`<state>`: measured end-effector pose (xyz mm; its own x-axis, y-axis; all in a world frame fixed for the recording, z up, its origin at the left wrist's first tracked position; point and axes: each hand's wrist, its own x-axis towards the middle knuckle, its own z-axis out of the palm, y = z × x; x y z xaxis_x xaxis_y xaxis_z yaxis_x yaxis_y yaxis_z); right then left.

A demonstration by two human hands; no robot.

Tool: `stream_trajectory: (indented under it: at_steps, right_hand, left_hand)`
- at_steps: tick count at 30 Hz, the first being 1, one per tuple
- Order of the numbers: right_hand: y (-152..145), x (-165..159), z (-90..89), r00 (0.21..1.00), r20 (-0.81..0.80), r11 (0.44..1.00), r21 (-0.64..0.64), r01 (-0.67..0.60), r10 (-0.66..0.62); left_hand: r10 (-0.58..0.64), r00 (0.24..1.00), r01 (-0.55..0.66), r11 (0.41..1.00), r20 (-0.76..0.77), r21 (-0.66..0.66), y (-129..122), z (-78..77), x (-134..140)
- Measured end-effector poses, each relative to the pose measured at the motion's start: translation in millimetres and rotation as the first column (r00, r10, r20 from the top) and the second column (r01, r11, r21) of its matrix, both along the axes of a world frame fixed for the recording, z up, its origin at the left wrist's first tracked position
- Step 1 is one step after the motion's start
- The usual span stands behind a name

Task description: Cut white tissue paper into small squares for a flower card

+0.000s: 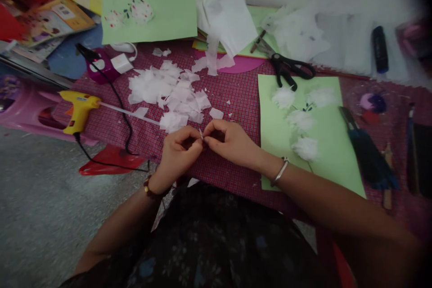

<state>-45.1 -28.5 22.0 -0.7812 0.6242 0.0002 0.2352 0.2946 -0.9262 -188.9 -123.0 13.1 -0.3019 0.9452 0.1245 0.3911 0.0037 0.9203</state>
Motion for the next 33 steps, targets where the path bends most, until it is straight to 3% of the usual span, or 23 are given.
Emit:
stream_trajectory:
  at_steps: [4, 10, 17, 21, 24, 26, 28, 33]
  right_hand:
    - [-0.6, 0.6, 0.8, 1.0, -0.006, 1.0, -0.012, 0.002, -0.002]
    - [-0.6, -1.2, 0.5, 0.998, 0.048, 0.995, 0.093, 0.028, -0.032]
    - [0.4, -2.9, 1.3, 0.996, 0.077, 0.998, 0.056, 0.036, -0.04]
    - [2.6, -2.8, 0.4, 0.998, 0.035, 0.993, -0.105, 0.051, -0.048]
    - [4.6, -2.2, -1.2, 0.998, -0.006, 0.956, -0.29, 0.052, -0.056]
    - [5.1, -2.0, -2.0, 0.998, -0.029, 0.94, -0.339, 0.049, -0.063]
    - [4.5, -2.3, -2.0, 0.997, -0.029, 0.951, -0.304, 0.055, -0.067]
    - [1.0, -4.1, -0.4, 0.997, 0.016, 0.994, -0.069, 0.081, -0.08]
  left_hand:
    - [-0.013, 1.0, 0.013, 1.0, 0.003, 0.024, -0.8, 1.5, 0.4]
    - [-0.016, 1.0, 0.015, 1.0, 0.026, 0.026, -0.3, -0.4, 0.1]
    - [0.003, 0.999, -0.004, 1.0, 0.038, 0.022, 0.2, -0.5, 0.6]
    - [0.024, 0.996, -0.022, 1.0, 0.08, -0.016, 0.4, 3.4, 1.7]
    - [0.06, 0.983, -0.052, 0.997, 0.172, -0.054, 1.0, 4.6, 2.4]
    - [0.077, 0.972, -0.064, 0.996, 0.224, -0.065, 1.4, 4.2, 2.6]
    - [0.078, 0.97, -0.064, 0.996, 0.23, -0.066, 1.6, 3.7, 2.5]
    - [0.038, 0.992, -0.033, 0.998, 0.123, -0.044, 1.8, 5.2, 1.8]
